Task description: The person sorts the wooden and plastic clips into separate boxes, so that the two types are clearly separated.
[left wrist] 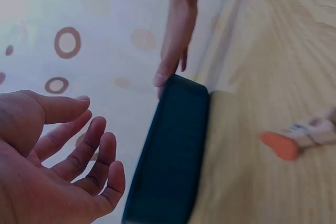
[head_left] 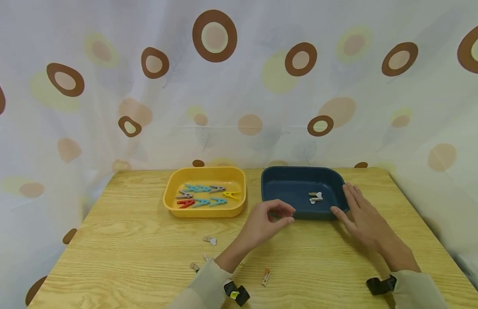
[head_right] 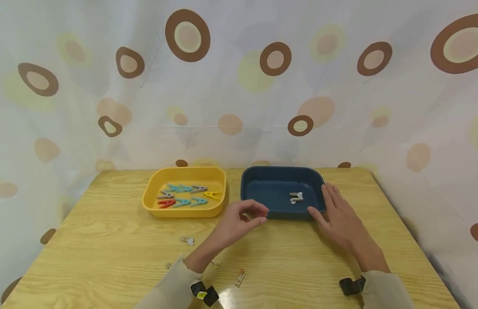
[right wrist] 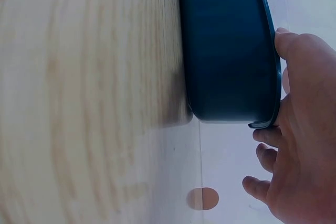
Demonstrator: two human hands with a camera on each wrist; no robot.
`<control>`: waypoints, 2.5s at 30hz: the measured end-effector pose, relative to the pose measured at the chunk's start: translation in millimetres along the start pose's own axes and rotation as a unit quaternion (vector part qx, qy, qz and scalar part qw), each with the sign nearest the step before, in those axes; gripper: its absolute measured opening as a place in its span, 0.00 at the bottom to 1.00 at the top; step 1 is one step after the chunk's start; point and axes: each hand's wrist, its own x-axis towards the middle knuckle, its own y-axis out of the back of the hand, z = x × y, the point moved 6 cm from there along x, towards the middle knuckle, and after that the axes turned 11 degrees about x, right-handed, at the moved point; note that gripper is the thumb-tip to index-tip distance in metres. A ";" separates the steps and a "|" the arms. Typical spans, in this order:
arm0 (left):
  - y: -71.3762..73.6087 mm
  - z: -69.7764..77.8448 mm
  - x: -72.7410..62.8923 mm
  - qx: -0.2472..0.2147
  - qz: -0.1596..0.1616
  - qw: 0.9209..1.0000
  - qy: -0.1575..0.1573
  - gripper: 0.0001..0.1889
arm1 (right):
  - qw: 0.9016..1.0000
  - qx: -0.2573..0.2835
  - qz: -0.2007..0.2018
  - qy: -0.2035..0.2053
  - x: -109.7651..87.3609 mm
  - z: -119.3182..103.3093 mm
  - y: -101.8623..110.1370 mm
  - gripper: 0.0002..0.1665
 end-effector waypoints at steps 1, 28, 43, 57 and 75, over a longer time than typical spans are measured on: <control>0.3 -2.5 -3.3 0.002 0.000 1.000 0.006 0.06 | 1.000 0.002 0.000 0.000 0.1 -0.8 0.8 0.50; 1.9 -29.1 -88.5 0.051 -0.008 0.997 0.059 0.05 | 1.000 0.010 -0.012 -0.008 0.4 2.1 -0.7 0.51; 0.8 -25.6 -102.0 0.179 -0.044 0.982 0.030 0.07 | 1.000 0.013 -0.011 -0.002 0.6 -0.2 -1.9 0.50; -16.4 -29.1 -101.9 0.279 -0.126 0.951 0.035 0.11 | 1.000 0.018 -0.013 -0.008 1.4 2.0 -3.0 0.51; -12.3 -28.5 -94.3 0.215 -0.093 0.972 0.030 0.06 | 1.000 0.019 -0.007 -0.007 1.1 1.1 -1.7 0.51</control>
